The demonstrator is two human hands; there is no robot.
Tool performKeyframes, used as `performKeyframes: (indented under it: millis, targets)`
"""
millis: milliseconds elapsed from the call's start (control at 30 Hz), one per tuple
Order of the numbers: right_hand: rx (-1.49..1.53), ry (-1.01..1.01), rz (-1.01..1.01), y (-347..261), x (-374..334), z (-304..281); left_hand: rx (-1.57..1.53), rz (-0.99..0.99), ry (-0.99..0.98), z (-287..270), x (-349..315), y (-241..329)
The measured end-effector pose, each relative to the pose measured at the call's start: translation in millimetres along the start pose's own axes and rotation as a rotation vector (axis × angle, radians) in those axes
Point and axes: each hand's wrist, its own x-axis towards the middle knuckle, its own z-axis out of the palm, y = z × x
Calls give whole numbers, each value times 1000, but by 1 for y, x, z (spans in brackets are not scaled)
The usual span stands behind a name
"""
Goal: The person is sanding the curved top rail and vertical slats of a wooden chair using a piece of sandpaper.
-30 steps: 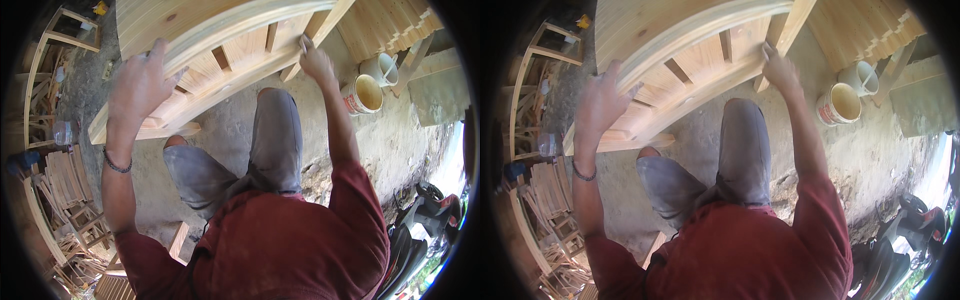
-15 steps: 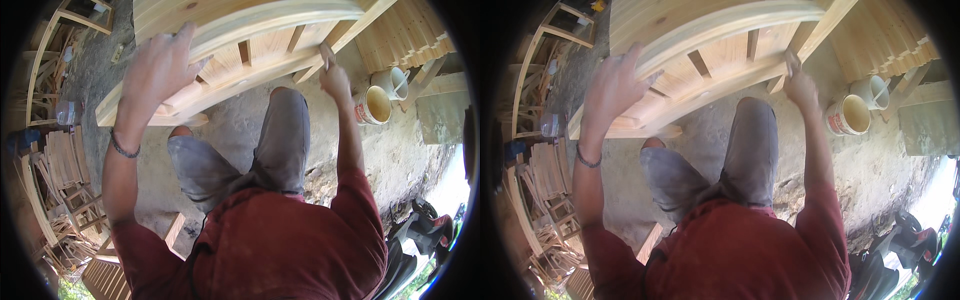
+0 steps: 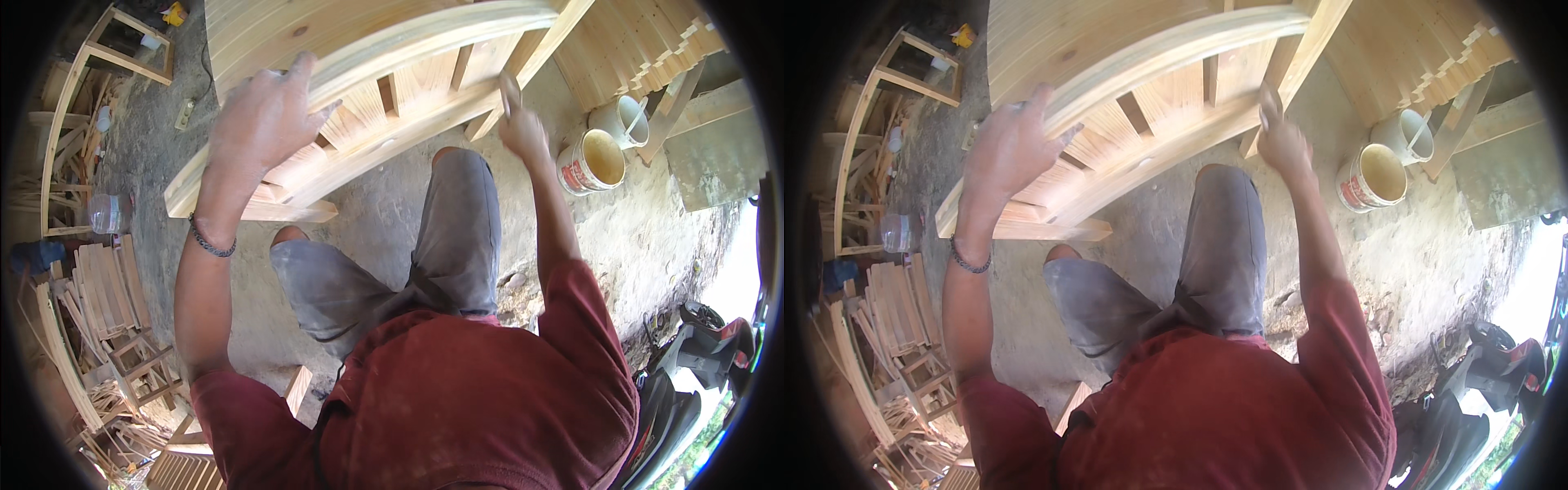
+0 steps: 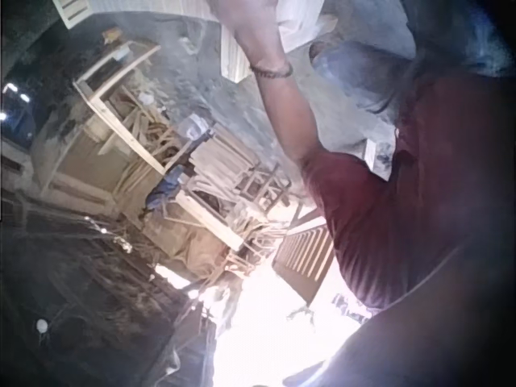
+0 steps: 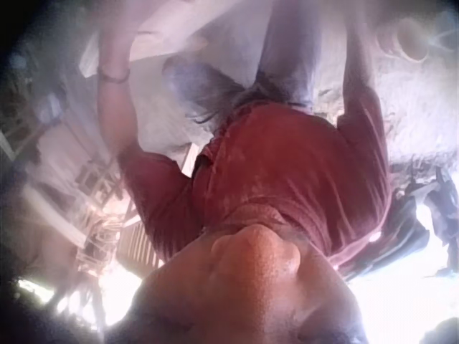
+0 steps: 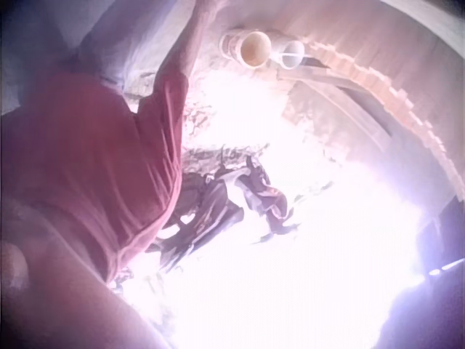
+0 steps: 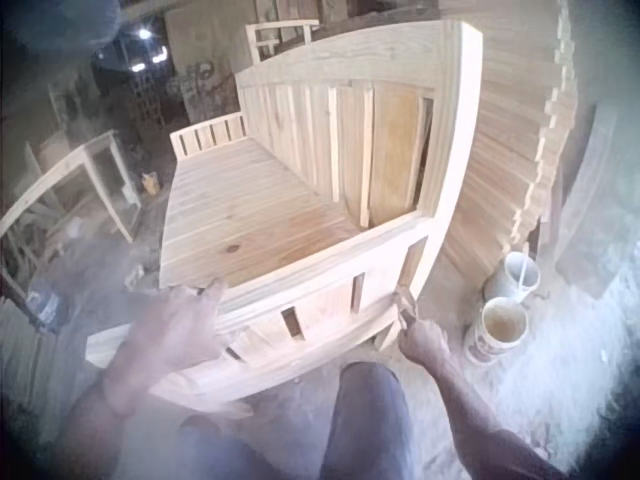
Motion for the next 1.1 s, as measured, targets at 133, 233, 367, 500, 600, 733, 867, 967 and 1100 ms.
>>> performKeyframes:
  millis: [133, 233, 367, 500, 600, 733, 867, 967, 1100]
  targets:
    - [327, -280, 79, 3, -106, 0, -64, -1, -31, -15, -6, -3]
    - [513, -57, 172, 11, -138, 20, -100, 25, 14, -5, -5, -6]
    - [127, 415, -182, -21, -166, 42, -108, 78, 69, -1, -6, -9]
    - [297, 430, -98, -58, -186, 3, -112, -1, 18, -2, -14, -5]
    - [132, 591, -394, -101, -190, -12, -82, 39, 241, 9, -23, -6]
    - [-157, 456, -441, -173, -178, 30, -122, 105, 251, 11, -25, -14]
    - [-87, 407, -771, -240, -173, 86, -136, 140, 260, 11, -27, -17]
    - [-179, 457, -811, -232, -159, 94, -127, 149, 273, 11, -28, -25]
    - [-334, 423, -335, -112, -93, 75, -170, 156, 231, 8, -26, -19]
